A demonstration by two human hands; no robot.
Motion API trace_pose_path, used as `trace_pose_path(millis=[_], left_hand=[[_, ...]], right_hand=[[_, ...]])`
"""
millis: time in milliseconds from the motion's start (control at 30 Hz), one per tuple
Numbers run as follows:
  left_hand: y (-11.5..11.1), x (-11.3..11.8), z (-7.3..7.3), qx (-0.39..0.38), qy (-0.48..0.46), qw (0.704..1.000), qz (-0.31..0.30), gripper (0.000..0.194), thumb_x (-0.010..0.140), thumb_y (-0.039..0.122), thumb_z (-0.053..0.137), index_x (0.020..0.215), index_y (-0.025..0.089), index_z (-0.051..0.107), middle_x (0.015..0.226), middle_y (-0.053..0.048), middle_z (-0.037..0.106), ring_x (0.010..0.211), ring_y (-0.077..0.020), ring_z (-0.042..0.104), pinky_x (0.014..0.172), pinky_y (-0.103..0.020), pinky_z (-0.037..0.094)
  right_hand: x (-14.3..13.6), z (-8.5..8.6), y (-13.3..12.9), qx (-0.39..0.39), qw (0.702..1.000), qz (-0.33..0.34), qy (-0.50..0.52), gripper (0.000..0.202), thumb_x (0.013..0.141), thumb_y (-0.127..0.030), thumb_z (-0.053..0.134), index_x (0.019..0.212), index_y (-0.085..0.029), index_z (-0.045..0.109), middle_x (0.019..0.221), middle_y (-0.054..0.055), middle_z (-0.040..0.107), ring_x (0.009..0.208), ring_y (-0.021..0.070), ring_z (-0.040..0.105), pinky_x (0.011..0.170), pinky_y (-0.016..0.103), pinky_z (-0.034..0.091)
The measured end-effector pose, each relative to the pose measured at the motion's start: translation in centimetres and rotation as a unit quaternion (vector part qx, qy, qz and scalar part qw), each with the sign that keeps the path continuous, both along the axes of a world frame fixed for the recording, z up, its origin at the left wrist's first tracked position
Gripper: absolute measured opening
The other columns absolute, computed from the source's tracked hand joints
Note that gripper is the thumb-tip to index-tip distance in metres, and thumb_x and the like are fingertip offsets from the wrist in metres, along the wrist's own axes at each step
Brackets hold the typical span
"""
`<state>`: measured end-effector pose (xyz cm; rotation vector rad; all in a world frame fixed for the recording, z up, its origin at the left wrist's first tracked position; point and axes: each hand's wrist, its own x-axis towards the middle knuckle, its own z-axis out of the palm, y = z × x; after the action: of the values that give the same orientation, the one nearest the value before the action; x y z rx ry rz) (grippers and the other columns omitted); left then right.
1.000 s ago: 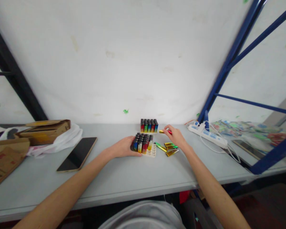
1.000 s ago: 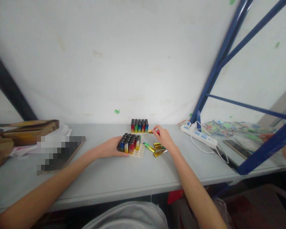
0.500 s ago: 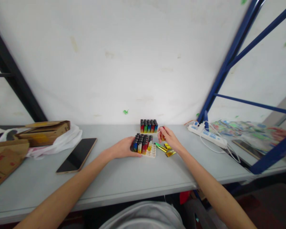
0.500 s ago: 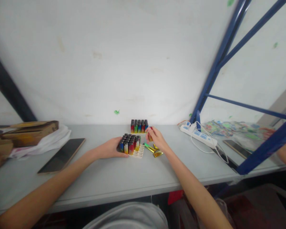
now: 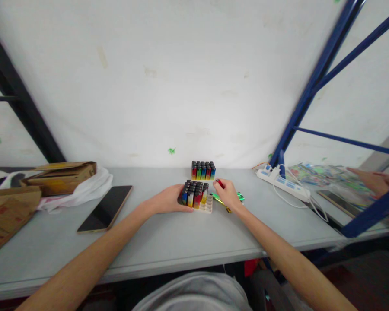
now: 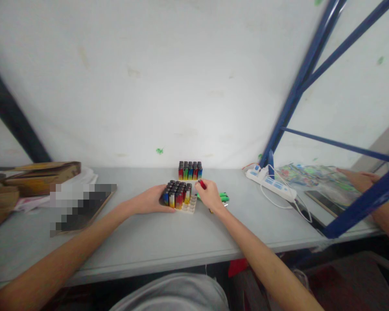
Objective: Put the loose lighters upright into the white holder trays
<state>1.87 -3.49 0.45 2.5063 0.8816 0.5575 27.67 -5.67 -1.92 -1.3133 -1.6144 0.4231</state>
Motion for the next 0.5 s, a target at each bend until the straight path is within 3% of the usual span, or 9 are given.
trace_pose_path(millis=[267, 500], left_hand=[[-0.13, 0.05, 0.20, -0.004, 0.001, 1.000, -0.001, 0.069, 0.070, 0.056, 0.080, 0.127, 0.022, 0.062, 0.125, -0.007, 0.071, 0.112, -0.0308, 0.067, 0.101, -0.038, 0.050], [-0.17, 0.05, 0.22, -0.005, -0.002, 1.000, -0.004, 0.067, 0.071, 0.055, 0.080, 0.126, 0.022, 0.063, 0.124, -0.006, 0.071, 0.111, -0.0302, 0.067, 0.101, -0.037, 0.050]], right_hand=[[-0.03, 0.28, -0.03, 0.017, 1.000, 0.024, -0.006, 0.048, 0.092, -0.058, 0.049, 0.061, -0.022, 0.043, 0.056, -0.003, 0.041, 0.057, 0.0139, 0.037, 0.054, 0.027, 0.028], [-0.06, 0.55, -0.29, 0.023, 0.999, 0.012, -0.022, 0.038, 0.092, -0.044, 0.047, 0.061, -0.022, 0.043, 0.055, -0.004, 0.040, 0.056, 0.0139, 0.039, 0.055, 0.027, 0.029]])
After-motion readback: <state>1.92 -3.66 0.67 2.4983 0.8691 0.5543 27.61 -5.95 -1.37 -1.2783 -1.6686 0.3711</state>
